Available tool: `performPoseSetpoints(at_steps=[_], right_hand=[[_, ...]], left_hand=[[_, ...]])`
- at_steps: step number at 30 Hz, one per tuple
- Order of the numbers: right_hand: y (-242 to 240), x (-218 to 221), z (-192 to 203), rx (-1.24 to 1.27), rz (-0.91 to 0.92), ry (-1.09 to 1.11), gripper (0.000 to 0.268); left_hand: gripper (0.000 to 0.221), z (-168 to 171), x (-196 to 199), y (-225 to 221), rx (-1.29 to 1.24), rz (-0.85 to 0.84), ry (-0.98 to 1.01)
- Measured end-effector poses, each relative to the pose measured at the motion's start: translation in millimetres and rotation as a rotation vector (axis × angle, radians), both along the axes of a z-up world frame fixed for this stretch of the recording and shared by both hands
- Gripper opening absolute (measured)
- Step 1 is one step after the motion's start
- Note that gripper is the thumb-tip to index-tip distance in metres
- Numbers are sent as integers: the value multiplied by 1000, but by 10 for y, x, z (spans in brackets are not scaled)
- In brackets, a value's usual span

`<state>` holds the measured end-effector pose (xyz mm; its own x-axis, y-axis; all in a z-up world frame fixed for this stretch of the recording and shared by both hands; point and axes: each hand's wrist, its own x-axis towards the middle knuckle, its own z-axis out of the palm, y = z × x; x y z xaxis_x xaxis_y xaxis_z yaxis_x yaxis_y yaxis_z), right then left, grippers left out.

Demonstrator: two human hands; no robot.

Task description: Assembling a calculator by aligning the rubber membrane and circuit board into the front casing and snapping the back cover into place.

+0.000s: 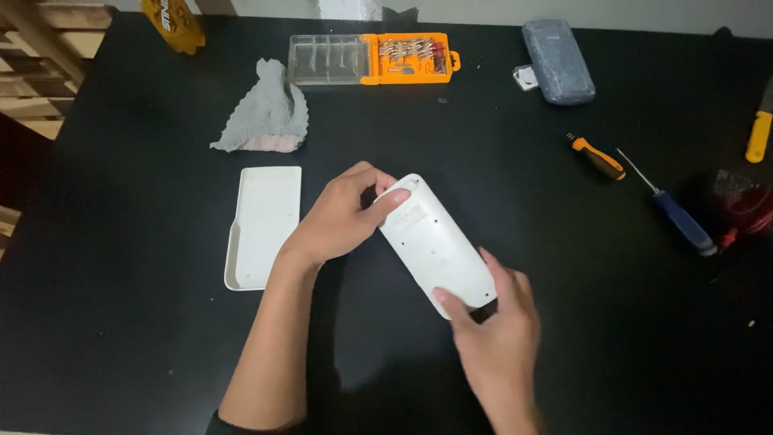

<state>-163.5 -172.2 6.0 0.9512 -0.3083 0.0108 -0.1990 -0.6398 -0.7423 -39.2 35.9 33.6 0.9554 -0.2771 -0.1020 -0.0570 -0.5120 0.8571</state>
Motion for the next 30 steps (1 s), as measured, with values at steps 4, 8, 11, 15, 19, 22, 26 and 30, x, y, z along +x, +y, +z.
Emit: performPoseSetpoints(at_steps=[4,8,11,15,19,22,26,30], right_hand=[[-85,-19,181,16,-24,-8,53],[-172,-15,176,127,-193,-156,37],[-262,-27,127,80,-171,-325,31],[-423,-47,27,-97,-48,-524,25],[-502,-26,-14,-163,-28,-532,30],[-500,-17,-50,-84,-106,-450,29],[-554,-38,-117,-87,-89,-471,24],[-634,-51,-88,-58,67,-512,26]], left_hand=[[29,-88,-1,22,-41,-59,-102],[19,-115,-23,23,-137,-128,-355],[18,-137,-38,-18,-160,-163,-477],[15,-157,-102,-120,-83,-206,-585],[14,-175,-145,-177,-67,-223,-595],[14,-235,-183,-171,-86,-192,-702],[13,-301,-214,-138,-54,-164,-673],[18,-323,-211,-127,-102,-148,-602]])
